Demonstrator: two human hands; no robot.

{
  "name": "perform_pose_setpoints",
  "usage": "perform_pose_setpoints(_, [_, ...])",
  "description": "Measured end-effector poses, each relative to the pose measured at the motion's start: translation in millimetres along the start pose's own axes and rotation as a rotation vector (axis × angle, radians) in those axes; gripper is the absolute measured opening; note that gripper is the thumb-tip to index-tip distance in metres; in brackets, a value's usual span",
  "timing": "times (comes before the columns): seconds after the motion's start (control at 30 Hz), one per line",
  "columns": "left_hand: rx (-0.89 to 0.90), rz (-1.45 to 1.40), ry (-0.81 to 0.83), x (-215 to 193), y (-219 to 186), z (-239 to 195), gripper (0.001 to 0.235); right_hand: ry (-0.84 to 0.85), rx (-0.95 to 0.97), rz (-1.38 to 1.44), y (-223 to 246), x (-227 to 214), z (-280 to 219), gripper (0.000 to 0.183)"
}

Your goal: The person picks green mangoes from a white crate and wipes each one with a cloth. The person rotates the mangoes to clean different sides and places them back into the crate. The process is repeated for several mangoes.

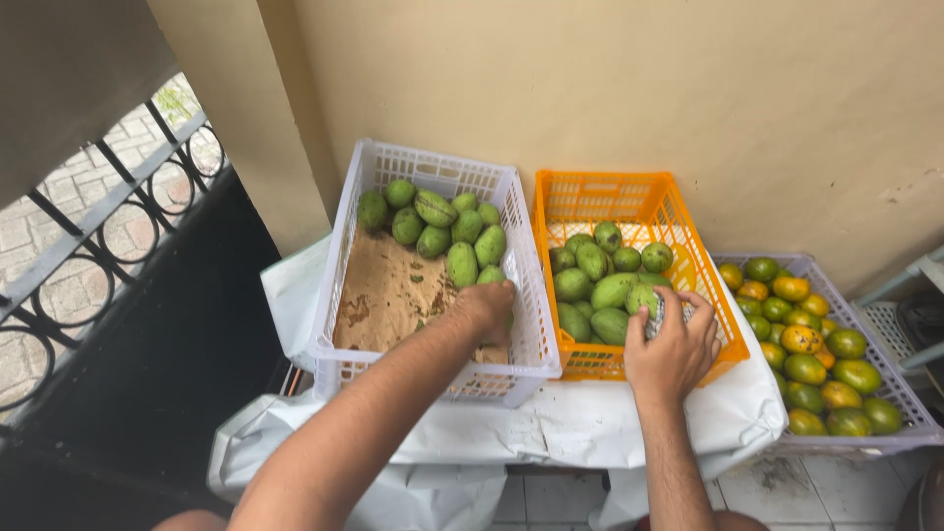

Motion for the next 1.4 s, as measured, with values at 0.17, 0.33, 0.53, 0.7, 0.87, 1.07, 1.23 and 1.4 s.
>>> perform_pose_setpoints(0.17, [0.079, -0.071, -0.007, -66.2, 5.1, -52.0, 0.066, 0.012, 0.013, 0.033, -0.9, -0.8, 3.4, 0.034])
perform_pose_setpoints(0.33, [0.146, -0.44, 0.123, -174.1, 33.9, -150.4, 0.06, 0.038, -0.007, 0.057, -2.7, -2.5, -1.0, 0.039])
perform_pose_setpoints(0.53, [0.177, -0.782, 0.05, -189.5, 124.9, -190.8, 0.056, -0.012, -0.067, 0.016, 2.3, -2.5, -2.1, 0.047])
perform_pose_setpoints(0.7, [0.198, -1.274, -0.063, -166.4, 155.4, -173.5, 0.052, 0.051, 0.132, 0.244, 8.0, -7.7, 10.7, 0.042])
perform_pose_setpoints(0.87, [0.045, -1.152, 0.015, -171.9, 157.9, -156.9, 0.056, -0.112, 0.232, 0.61, 30.0, -35.1, 30.7, 0.032])
perform_pose_setpoints(1.07, [0.137, -0.993, -0.057, -167.3, 148.6, -151.0, 0.059, 0.011, 0.037, 0.985, 131.9, -36.3, 59.4, 0.032])
perform_pose_setpoints(1.23, [0.182, -0.909, -0.192, -175.9, 142.4, -163.9, 0.065, 0.133, -0.227, 1.041, 236.0, -45.3, 72.0, 0.039])
perform_pose_setpoints(1.4, [0.17, -0.893, -0.265, -163.9, 151.8, -158.9, 0.055, 0.573, -0.242, 0.928, 280.3, -25.9, 45.9, 0.032])
Point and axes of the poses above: each hand's wrist, its own z-axis towards the middle knuckle, its own x-axis out of the palm, y = z × x, the point moved 6 cm from there along z, towards the middle knuckle, and after that the axes turned 5 degrees about -x, right-handed, at the moved point
